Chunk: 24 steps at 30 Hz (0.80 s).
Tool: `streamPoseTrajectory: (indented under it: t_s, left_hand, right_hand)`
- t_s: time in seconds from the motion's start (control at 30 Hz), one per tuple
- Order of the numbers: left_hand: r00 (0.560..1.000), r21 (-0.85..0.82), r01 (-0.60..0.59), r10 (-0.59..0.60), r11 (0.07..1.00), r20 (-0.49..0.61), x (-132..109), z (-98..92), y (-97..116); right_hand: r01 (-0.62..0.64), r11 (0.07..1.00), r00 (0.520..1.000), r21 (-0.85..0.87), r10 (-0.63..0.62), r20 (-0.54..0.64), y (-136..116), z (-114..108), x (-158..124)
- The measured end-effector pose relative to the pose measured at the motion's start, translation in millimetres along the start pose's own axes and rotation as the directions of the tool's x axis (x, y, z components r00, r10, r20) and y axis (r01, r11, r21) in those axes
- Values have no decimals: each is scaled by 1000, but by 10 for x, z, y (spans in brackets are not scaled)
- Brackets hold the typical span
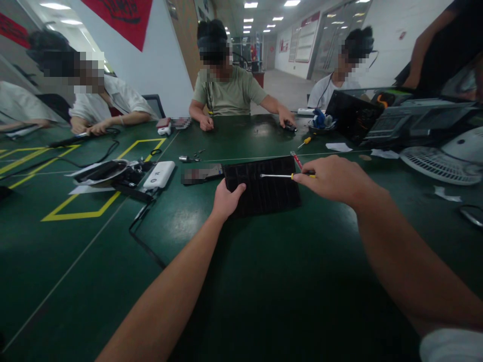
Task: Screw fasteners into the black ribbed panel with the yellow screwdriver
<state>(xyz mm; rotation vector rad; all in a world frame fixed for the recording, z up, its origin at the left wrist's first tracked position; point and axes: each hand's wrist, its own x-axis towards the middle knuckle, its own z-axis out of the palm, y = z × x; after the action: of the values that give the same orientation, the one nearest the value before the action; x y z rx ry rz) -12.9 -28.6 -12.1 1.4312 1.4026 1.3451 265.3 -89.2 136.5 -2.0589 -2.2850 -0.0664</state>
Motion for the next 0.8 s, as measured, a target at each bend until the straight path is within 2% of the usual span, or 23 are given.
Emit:
streamPoseTrajectory:
  t_s: [0.53,0.8]
  left_hand:
    - [1000,-2,-8,8,1000,5,13,0,-13]
    - [1000,-3,5,-5,1000,7,-1,-8,7]
  right_hand:
    - [-12,1000,990,13,13,-137,25,-47,-12]
    - [15,1000,991,24,-11,-133,20,-17,-3]
